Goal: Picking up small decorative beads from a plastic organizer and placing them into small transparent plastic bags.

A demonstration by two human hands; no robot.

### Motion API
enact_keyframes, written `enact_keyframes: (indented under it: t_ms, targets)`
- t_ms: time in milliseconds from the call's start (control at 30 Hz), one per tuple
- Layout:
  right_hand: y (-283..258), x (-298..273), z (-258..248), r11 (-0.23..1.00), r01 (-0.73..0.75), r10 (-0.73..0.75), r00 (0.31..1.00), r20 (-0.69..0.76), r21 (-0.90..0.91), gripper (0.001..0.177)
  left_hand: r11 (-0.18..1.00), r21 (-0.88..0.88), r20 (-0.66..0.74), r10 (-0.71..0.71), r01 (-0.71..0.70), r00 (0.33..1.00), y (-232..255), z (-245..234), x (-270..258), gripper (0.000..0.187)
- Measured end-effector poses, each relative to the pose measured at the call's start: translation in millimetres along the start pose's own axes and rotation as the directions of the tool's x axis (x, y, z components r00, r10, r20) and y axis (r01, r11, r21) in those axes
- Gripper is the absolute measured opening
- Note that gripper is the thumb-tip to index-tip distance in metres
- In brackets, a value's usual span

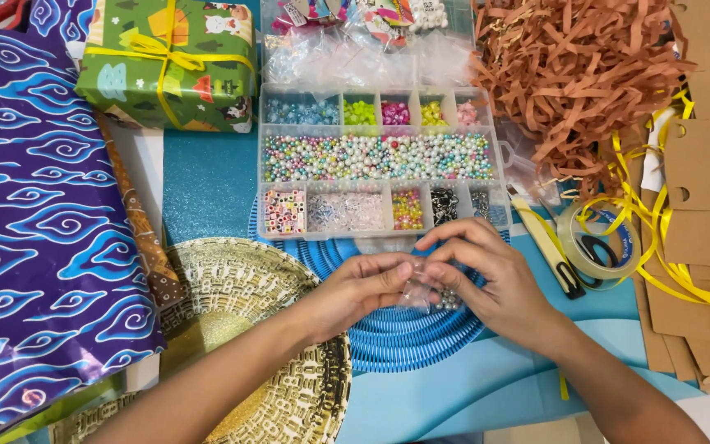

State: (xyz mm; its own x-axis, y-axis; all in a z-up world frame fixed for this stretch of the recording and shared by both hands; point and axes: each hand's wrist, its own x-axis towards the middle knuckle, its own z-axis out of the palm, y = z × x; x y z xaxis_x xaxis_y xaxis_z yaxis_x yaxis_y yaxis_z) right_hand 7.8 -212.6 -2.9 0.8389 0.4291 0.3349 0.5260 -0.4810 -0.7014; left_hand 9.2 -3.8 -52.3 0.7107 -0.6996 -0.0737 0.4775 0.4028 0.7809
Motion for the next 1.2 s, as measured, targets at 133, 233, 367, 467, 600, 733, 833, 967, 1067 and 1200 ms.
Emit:
enact_keyframes:
  t_ms: [133, 233, 367, 467, 600, 733, 833, 967, 1067, 1200]
  targets:
    - [-5, 2, -1, 0.999, 0.015, -0.016, 1.0, -0.016, -0.031, 0.012, 1.0, 0.011, 0.019, -0.002, 0.002, 1.0, 1, -1, -1, 0.043]
    - [-11, 6, -4, 0.997, 0.071, -0.072, 0.997, -0.04, -0.023, 0.008, 1.0, 0.015, 0.033, 0.006, -0.007, 0.999, 2, 1, -2, 0.047]
    - [-21, 27, -8, 0.976, 0.165, -0.174, 0.983, -0.051, -0.145, 0.014, 0.998, -0.057, 0.075, -0.001, 0.005, 0.997, 0, -6, 1, 0.048]
    - [-48, 50, -2, 0.924, 0.296, -0.291, 0.955, 0.055, -0.242, 0.013, 0.99, -0.141, 0.075, -0.01, 0.02, 0.997, -13, -12, 6, 0.049]
    - [-60, 91, 12, 0.865, 0.425, -0.36, 0.896, 0.26, -0.268, 0.021, 0.984, -0.176, 0.061, 0.002, 0.009, 0.998, -23, -16, 11, 0.046]
    - [-59, 136, 29, 0.845, 0.467, -0.388, 0.871, 0.301, -0.261, 0.018, 0.987, -0.162, 0.087, 0.02, -0.005, 0.996, -4, -8, 5, 0.046]
    - [-36, 172, 28, 0.917, 0.112, 0.031, 0.937, 0.349, -0.382, 0.025, 0.983, -0.132, 0.097, -0.116, 0.129, 0.988, 6, -7, 7, 0.04]
    - [10, 209, 16, 0.849, -0.02, 0.204, 0.934, 0.294, -0.528, 0.024, 0.975, -0.18, 0.073, -0.12, 0.131, 0.99, 3, -10, 9, 0.036]
    - [29, 218, 8, 0.856, -0.065, 0.27, 0.902, 0.336, -0.512, 0.027, 0.975, -0.186, 0.074, -0.113, 0.125, 0.991, 4, -9, 9, 0.036]
    - [23, 219, 5, 0.895, -0.089, 0.276, 0.88, 0.386, -0.437, 0.029, 0.967, -0.212, 0.064, -0.133, 0.144, 0.989, 7, -9, 10, 0.04]
